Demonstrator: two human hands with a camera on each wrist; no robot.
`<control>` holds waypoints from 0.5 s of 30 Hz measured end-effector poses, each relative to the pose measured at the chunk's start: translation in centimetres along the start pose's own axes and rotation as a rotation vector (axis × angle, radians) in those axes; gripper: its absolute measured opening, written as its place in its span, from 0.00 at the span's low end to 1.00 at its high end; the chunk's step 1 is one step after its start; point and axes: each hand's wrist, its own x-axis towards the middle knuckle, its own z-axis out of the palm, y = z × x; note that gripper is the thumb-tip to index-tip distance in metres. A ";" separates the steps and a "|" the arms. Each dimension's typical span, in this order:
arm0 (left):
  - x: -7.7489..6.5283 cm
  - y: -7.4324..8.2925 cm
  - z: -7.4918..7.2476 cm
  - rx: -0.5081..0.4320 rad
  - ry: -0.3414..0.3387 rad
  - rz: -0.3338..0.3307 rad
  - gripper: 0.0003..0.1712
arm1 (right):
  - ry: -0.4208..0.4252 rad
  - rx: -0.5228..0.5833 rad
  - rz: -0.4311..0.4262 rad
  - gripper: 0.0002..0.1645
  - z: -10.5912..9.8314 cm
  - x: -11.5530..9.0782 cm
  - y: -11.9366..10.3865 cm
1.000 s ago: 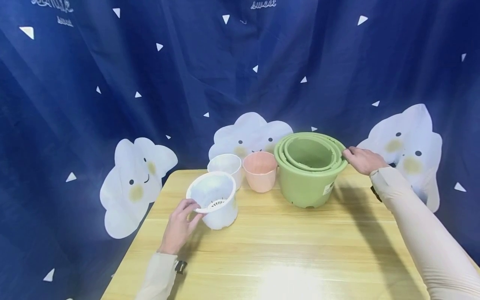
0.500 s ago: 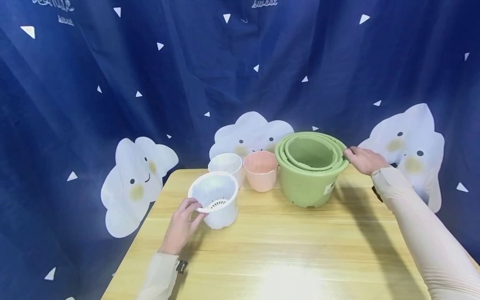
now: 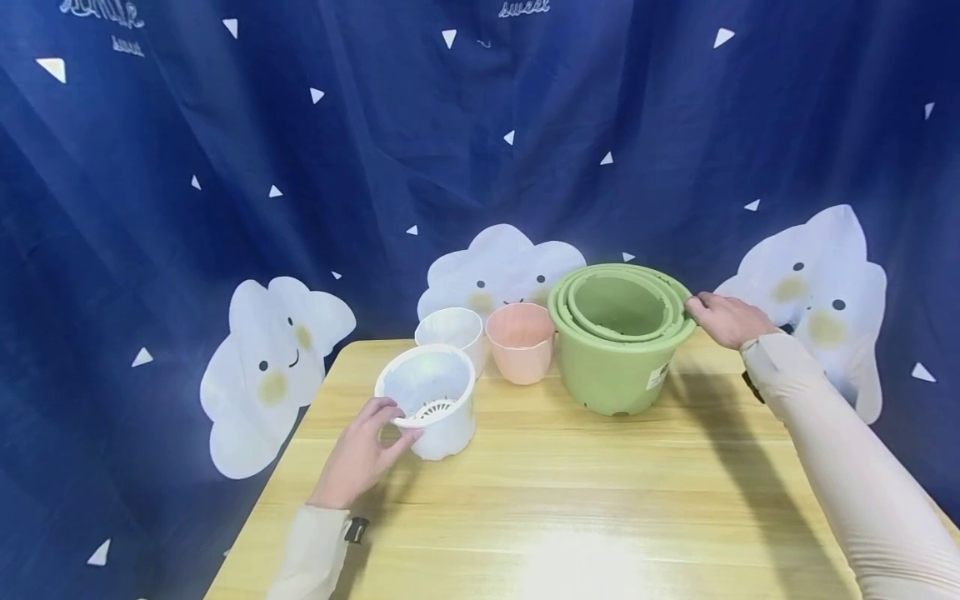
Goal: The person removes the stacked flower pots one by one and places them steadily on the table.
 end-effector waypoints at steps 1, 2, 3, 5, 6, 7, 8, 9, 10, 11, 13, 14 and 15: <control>0.1 0.1 -0.3 0.021 -0.026 -0.019 0.26 | 0.001 0.000 -0.002 0.43 0.0 0.0 0.0; 0.2 0.1 -0.6 0.044 -0.048 -0.032 0.29 | 0.003 0.001 -0.004 0.43 0.0 0.0 -0.1; 0.4 0.2 -0.9 0.069 -0.064 -0.042 0.31 | 0.004 0.004 -0.007 0.43 -0.1 0.0 -0.2; 0.9 0.5 -1.4 0.121 -0.080 -0.052 0.34 | 0.005 0.006 -0.009 0.43 -0.2 -0.1 -0.2; 1.3 0.6 -1.7 0.144 -0.078 -0.053 0.34 | 0.006 0.006 -0.010 0.43 -0.3 -0.2 -0.3; 1.7 0.9 -2.0 0.164 -0.066 -0.054 0.34 | 0.006 0.008 -0.010 0.43 -0.3 -0.2 -0.3; 2.1 1.2 -2.3 0.182 -0.045 -0.052 0.34 | 0.005 0.010 -0.009 0.43 -0.4 -0.2 -0.3; 2.5 1.5 -2.6 0.195 -0.026 -0.052 0.33 | 0.005 0.012 -0.007 0.42 -0.4 -0.2 -0.3; 3.0 1.8 -2.8 0.202 -0.007 -0.054 0.32 | 0.003 0.012 -0.005 0.42 -0.3 -0.2 -0.3; 3.5 2.2 -3.1 0.203 0.007 -0.056 0.32 | 0.001 0.013 -0.003 0.43 -0.3 -0.2 -0.3; 4.5 3.0 -3.8 0.186 0.019 -0.061 0.32 | -0.003 0.014 -0.001 0.43 -0.2 -0.1 -0.2; 5.0 3.4 -4.1 0.172 0.016 -0.059 0.32 | -0.005 0.014 0.000 0.43 -0.1 -0.1 -0.2; 5.6 3.8 -4.4 0.158 0.009 -0.055 0.31 | -0.007 0.013 0.000 0.43 -0.1 -0.1 -0.2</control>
